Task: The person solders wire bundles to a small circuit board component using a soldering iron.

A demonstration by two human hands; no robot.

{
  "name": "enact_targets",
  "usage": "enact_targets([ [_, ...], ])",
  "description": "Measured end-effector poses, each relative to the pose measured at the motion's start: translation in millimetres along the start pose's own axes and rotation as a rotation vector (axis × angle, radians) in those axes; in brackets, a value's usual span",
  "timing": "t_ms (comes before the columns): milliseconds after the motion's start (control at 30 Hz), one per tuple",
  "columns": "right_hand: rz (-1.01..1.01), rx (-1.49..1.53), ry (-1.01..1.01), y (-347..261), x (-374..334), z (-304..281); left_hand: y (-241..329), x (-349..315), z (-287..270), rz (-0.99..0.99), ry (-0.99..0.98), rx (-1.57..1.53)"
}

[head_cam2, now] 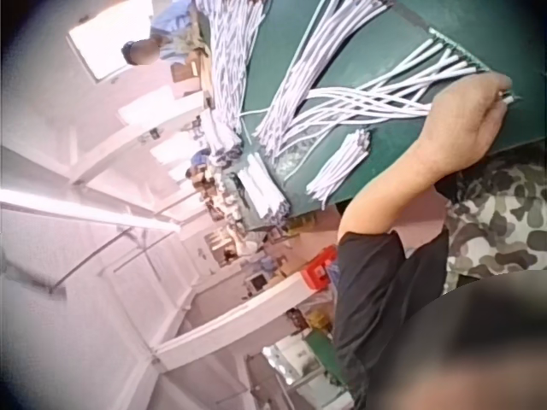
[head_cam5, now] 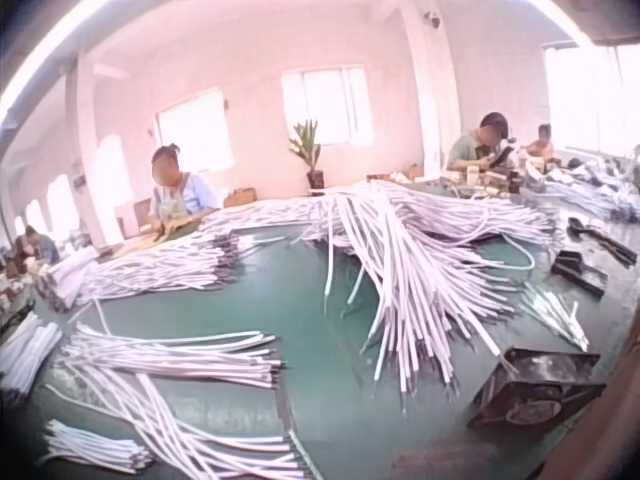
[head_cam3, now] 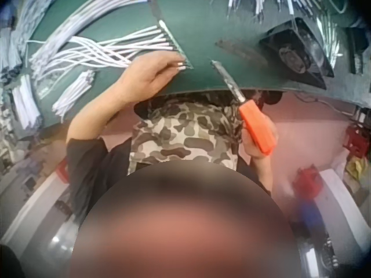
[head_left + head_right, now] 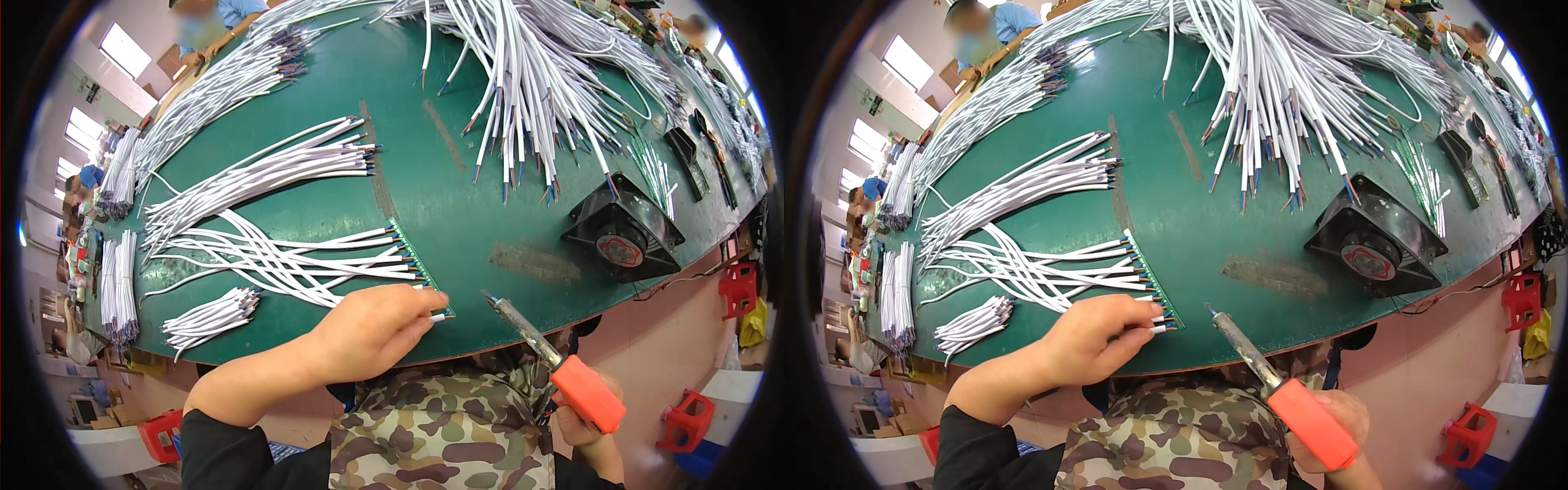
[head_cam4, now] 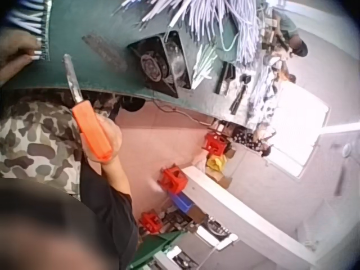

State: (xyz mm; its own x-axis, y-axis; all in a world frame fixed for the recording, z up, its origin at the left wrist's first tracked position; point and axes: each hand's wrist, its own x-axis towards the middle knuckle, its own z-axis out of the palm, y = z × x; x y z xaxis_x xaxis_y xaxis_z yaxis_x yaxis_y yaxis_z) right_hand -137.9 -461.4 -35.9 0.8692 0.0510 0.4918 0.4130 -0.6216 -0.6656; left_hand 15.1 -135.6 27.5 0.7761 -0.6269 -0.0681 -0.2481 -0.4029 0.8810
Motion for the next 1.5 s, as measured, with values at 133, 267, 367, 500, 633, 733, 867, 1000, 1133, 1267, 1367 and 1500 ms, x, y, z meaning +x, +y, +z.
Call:
enact_targets([
  [133,0.032,0.121,0.005,0.5,-2.7,3.5,-19.6,-1.4,14.9,0.458,0.138,0.435],
  [267,0.038,0.164,-0.028,-5.4,6.1,3.7,-24.4,-1.9,20.3,0.547,0.217,0.574],
  [367,0.074,0.201,-0.046,-8.5,7.8,5.2,-25.6,-4.1,25.2,0.530,0.243,0.653],
  [500,0.048,0.177,-0.061,-8.3,8.4,6.6,-27.3,-3.8,28.0,0.525,0.265,0.658],
  [633,0.006,0.143,-0.072,-8.2,11.1,9.5,-29.7,-3.6,26.6,0.511,0.245,0.633],
  [733,-0.007,0.141,-0.120,-11.2,19.6,7.3,-29.7,-3.4,25.7,0.504,0.223,0.619],
  [867,-0.024,0.104,-0.150,-12.1,22.1,6.3,-29.1,-3.6,25.6,0.500,0.216,0.649],
  [1000,0.001,0.129,-0.159,-12.4,22.9,9.2,-28.5,-4.4,26.0,0.495,0.221,0.664],
  [1133,-0.038,0.126,-0.142,-8.4,19.6,12.7,-28.2,-4.2,25.9,0.496,0.211,0.663],
  [1267,-0.013,0.133,-0.147,-7.1,17.7,13.4,-27.4,-4.1,25.7,0.486,0.193,0.674],
  [1367,-0.036,0.096,-0.144,-4.5,17.0,14.7,-27.7,-1.9,24.9,0.481,0.179,0.668],
  [1500,-0.042,0.093,-0.143,-4.3,13.5,14.5,-25.9,-3.1,25.2,0.485,0.192,0.671],
])
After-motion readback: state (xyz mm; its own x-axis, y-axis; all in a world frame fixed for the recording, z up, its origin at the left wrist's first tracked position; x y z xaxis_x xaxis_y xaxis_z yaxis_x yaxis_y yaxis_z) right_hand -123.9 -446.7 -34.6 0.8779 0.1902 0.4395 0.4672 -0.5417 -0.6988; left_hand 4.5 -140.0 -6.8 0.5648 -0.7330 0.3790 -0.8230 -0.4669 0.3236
